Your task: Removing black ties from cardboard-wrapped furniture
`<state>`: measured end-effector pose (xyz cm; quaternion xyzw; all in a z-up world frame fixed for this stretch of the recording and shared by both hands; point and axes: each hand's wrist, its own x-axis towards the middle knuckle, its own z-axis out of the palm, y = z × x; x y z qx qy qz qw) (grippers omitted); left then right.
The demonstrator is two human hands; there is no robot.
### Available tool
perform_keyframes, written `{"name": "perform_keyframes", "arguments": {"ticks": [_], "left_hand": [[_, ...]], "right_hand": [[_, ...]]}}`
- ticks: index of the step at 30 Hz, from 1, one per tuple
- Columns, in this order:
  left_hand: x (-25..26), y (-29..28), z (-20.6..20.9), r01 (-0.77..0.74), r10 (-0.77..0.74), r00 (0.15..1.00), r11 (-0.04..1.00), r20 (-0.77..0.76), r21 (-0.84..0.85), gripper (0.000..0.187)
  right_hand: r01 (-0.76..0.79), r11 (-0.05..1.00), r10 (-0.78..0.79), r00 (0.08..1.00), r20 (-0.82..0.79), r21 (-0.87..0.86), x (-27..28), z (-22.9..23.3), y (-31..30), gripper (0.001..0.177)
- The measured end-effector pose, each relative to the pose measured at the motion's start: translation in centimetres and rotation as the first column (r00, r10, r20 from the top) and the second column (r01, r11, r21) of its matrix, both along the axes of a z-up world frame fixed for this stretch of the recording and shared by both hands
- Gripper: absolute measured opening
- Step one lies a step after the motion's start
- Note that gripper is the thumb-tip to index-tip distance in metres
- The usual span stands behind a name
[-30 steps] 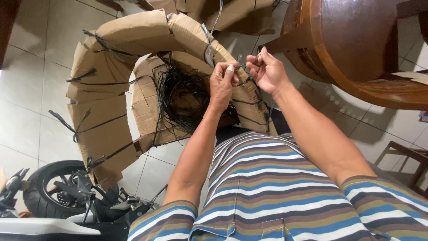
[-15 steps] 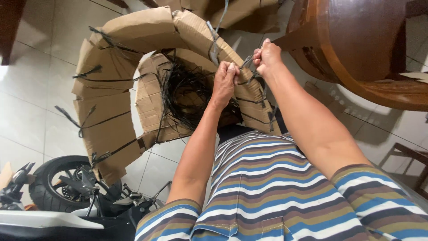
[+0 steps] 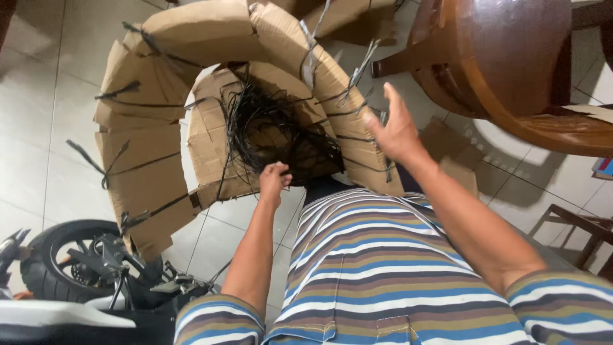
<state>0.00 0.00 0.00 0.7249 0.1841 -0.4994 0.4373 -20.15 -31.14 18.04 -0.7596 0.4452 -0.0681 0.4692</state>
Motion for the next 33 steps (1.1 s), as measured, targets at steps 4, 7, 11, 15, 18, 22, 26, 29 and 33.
{"name": "perform_keyframes", "arguments": {"ticks": [4, 7, 11, 15, 18, 22, 26, 29, 33], "left_hand": [[-3.1, 4.7, -2.2, 0.236, -0.236, 0.972, 0.965, -0.014, 0.112, 0.033], [-4.7, 6.2, -2.6, 0.707, -0.719, 0.694, 0.691, 0.041, 0.153, 0.044], [-5.5, 6.3, -1.7, 0.911, -0.909, 0.412, 0.410, -0.059, 0.044, 0.053], [-3.5, 7.2, 2.2, 0.929, -0.929, 0.362, 0.366, -0.070, -0.055, 0.055], [-2.6, 8.7, 3.6, 0.899, -0.896, 0.430, 0.436, -0.112, -0.042, 0.059], [-2.4, 10.3, 4.3, 0.857, -0.855, 0.502, 0.512, -0.129, -0.056, 0.060], [-2.8, 11.3, 4.6, 0.810, -0.816, 0.571, 0.578, -0.088, -0.097, 0.058], [-3.4, 12.2, 5.5, 0.784, -0.793, 0.607, 0.609, -0.060, -0.122, 0.057], [-4.6, 14.1, 8.2, 0.733, -0.741, 0.667, 0.671, -0.075, -0.108, 0.059]], "right_hand": [[-0.072, 0.994, 0.086, 0.982, -0.168, 0.087, 0.0, -1.1, 4.2, 0.090], [-0.093, 0.995, 0.079, 0.957, -0.278, -0.039, 0.8, -0.4, 4.7, 0.080], [-0.062, 0.995, 0.085, 0.936, -0.340, 0.078, 0.9, -0.6, 4.5, 0.077], [-0.074, 0.997, 0.078, 0.925, -0.372, 0.025, 0.1, -2.4, 4.8, 0.079], [-0.071, 0.997, 0.075, 0.916, -0.393, 0.025, 0.0, -2.4, 4.9, 0.079], [-0.077, 0.997, 0.069, 0.921, -0.383, -0.007, 0.1, -2.3, 5.1, 0.076], [-0.049, 0.999, 0.045, 0.917, -0.397, -0.001, 0.4, -1.8, 5.2, 0.075], [-0.065, 0.998, 0.057, 0.918, -0.392, -0.007, -0.2, -2.8, 5.0, 0.075], [-0.089, 0.996, 0.080, 0.927, -0.366, -0.008, -0.9, -3.8, 4.7, 0.077]]}}
